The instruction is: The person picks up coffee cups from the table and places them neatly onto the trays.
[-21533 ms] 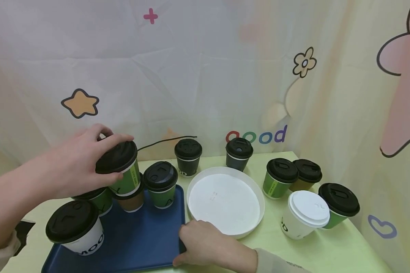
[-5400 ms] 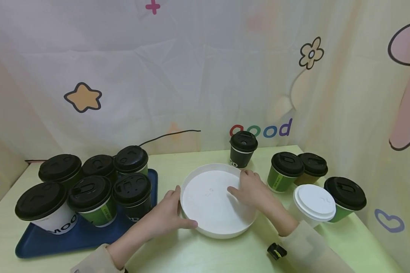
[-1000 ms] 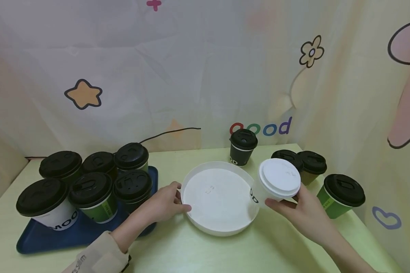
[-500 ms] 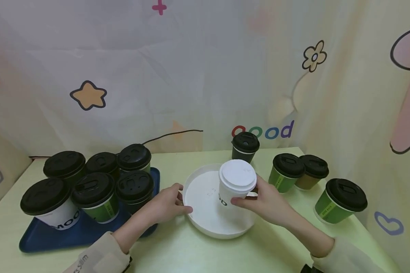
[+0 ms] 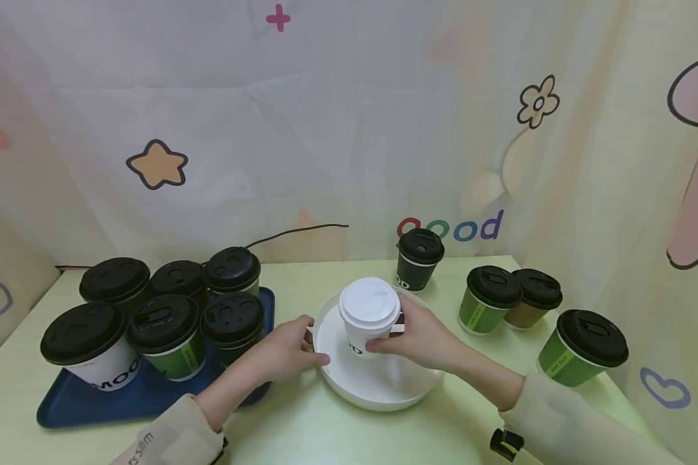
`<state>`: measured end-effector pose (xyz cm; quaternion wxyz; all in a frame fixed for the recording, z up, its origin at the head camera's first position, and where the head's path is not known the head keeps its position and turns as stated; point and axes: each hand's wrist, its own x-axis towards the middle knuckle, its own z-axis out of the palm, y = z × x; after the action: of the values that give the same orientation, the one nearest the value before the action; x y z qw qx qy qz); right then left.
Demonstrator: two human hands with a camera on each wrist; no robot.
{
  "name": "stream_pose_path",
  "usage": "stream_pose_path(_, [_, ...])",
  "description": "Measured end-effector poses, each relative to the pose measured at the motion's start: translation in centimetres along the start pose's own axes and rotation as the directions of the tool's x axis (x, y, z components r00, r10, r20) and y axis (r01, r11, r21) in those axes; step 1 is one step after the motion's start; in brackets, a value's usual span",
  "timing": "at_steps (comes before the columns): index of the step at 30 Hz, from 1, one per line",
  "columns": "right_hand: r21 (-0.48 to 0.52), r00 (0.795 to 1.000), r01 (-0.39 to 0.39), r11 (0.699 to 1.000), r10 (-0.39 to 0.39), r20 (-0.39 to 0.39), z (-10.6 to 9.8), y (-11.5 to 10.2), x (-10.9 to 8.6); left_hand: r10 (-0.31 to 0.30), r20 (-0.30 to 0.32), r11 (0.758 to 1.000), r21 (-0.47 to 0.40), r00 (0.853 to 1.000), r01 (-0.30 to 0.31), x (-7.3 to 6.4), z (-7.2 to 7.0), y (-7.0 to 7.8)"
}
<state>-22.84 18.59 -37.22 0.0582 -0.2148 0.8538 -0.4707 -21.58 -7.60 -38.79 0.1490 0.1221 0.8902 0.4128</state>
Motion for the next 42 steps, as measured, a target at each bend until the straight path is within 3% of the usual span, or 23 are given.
stream_pose_path(9, [-0.063,1.000,0.000,0.998,0.001,0.017,1.0,0.0,1.6,0.004,0.033,0.995,-0.100,0.999,-0.001,-0.2,-0.2,-0.3])
stream_pose_path(24, [-0.012,0.997,-0.057,0.998,0.058,0.051,2.4,-0.2,4.3,0.008,0.036,0.997,-0.074,0.999,-0.005,-0.1,-0.4,-0.5])
stream_pose_path(37, [0.070,0.992,-0.062,0.996,0.054,0.113,2.5,0.0,4.1,-0.011,0.026,1.000,0.029,1.000,0.010,0.3,-0.4,-0.8])
stream_pose_path(42, [-0.018,0.996,-0.039,0.999,0.040,0.084,1.3,0.0,3.2,-0.018,0.032,0.999,0.034,0.999,0.017,0.3,-0.3,-0.6])
